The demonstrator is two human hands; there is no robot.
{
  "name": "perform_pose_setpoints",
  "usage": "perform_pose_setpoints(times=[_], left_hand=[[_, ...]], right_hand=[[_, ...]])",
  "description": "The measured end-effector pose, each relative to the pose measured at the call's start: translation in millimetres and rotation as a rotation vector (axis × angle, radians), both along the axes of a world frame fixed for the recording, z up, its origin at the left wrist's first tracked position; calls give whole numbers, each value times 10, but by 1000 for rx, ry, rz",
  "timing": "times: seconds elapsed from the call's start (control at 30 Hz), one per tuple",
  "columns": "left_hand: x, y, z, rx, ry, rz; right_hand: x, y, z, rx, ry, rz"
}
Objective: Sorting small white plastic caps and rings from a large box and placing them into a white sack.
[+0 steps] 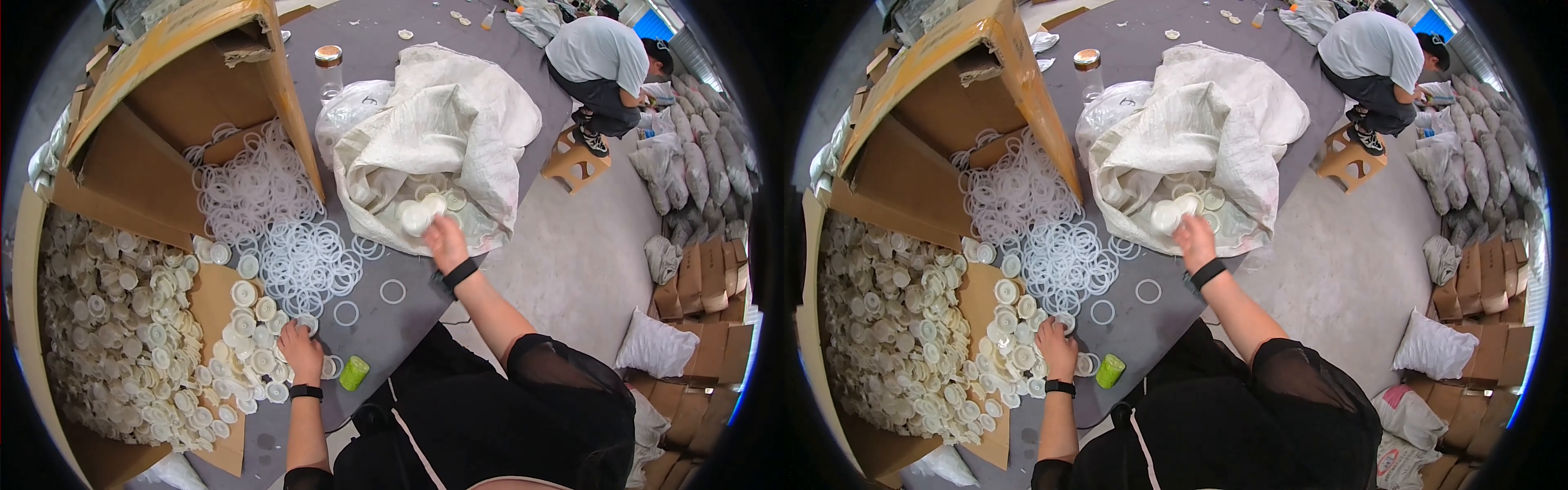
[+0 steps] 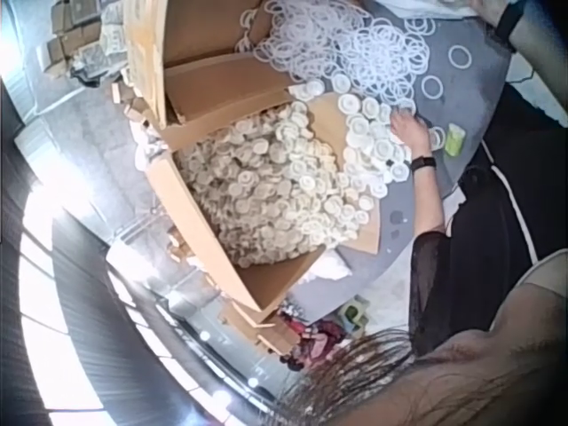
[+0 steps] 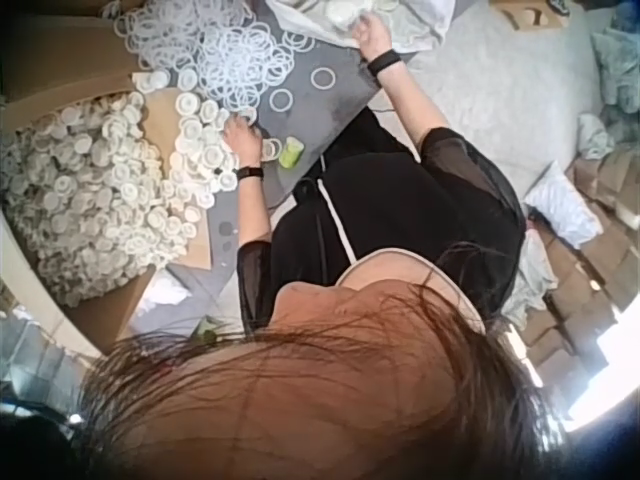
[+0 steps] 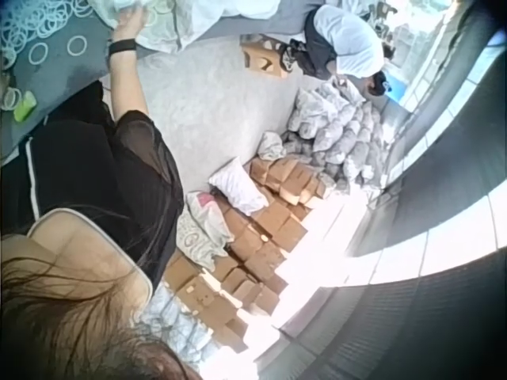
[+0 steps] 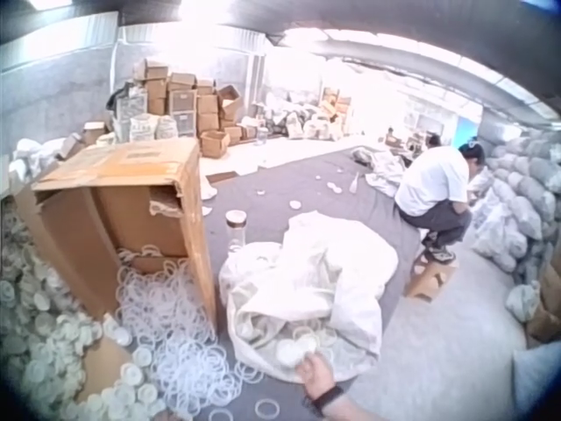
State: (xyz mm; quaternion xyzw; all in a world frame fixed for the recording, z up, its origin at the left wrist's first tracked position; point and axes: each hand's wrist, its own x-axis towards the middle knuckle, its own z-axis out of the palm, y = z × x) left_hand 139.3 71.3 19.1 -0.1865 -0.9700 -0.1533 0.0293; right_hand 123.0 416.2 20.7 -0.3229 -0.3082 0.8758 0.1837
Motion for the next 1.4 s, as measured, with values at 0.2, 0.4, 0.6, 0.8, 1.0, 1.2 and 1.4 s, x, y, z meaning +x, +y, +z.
perform_pose_setpoints(times=[0.2, 0.4, 0.6, 0.8, 1.0, 1.2, 1.4], left_hand=[[-2, -144, -73, 266, -120, 58], [62, -116, -15, 1267, -820, 446], [115, -212, 12, 1231, -977, 399], [252, -340, 50, 1304, -841, 433], [284, -572, 27, 550, -275, 185], [348, -544, 30, 176, -50, -35], [306, -600, -120, 851, -388, 275]], right_hand=[[19, 124, -99, 76, -281, -226], [313, -1259, -98, 153, -190, 677], [404, -1971, -133, -35, -118, 1011], [422, -2083, -197, -272, -94, 1053], [401, -2065, -400, -399, -300, 906], [427, -2108, -345, -278, -387, 877], [462, -2111, -232, -108, -251, 966]])
